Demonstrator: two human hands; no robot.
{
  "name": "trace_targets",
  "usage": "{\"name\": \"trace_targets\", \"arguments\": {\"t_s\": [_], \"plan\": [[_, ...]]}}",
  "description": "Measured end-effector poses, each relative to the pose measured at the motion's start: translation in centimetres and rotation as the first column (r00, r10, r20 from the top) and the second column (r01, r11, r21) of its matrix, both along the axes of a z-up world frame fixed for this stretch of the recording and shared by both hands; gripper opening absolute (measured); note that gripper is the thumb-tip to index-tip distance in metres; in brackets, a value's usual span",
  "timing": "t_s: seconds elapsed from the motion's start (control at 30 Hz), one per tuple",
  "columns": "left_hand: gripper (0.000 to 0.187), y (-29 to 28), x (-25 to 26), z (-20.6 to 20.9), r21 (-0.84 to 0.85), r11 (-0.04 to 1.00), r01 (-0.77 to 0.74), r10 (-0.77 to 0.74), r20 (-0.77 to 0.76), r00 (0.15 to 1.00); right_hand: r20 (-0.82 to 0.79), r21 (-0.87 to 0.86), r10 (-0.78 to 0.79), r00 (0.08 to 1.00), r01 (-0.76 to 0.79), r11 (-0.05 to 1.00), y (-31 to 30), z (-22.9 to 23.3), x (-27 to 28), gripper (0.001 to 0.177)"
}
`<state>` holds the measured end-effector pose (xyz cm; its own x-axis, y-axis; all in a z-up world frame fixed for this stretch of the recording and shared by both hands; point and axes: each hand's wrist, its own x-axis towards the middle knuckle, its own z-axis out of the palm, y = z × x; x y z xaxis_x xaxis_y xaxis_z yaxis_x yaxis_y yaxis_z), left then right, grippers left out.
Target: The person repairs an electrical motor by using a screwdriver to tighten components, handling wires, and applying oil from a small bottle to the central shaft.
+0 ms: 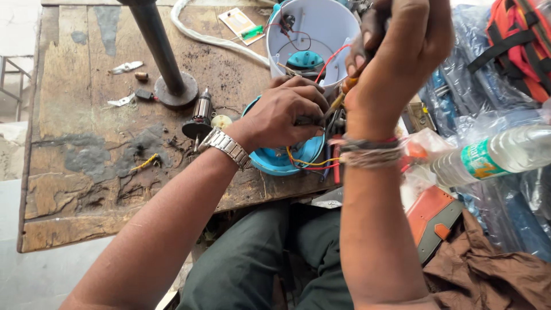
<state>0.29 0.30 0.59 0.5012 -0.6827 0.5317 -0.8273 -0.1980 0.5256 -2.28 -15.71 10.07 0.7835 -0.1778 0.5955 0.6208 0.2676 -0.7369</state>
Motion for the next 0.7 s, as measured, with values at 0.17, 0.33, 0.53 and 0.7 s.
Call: {"name": "trace_targets", "arguments": {"t_s": [0.17,0.33,0.53,0.7], "plan": [[0.019,-0.1,-0.2,0.3,0.012,1.0,0.002,-0.002,0.015,1.0,0.074,0.029,-0.388,0.919,0.387,0.922,1.7,0.8,-1.0,0.037],[0.02,-0.2,0.3,0.3,0.053,0.998,-0.018,0.016,0.03,0.999,-0.04,-0.178,0.202,0.979,-0.206,0.962,-1.3,1.7,0.0,0.034],[0.019,0.0,0.3,0.4,0.048,0.999,-0.009,0.008,0.015,1.0,-0.183,-0.129,0.884,0.429,-0.902,0.411,-3.1,1.8,4.3,0.032],[0.021,0.1,0.3,0.4,0.062,0.998,-0.001,0.004,-0.032,0.999,-0.237,0.038,0.834,0.498,-0.853,0.52,-4.1,1.0,5.2,0.036]]}}
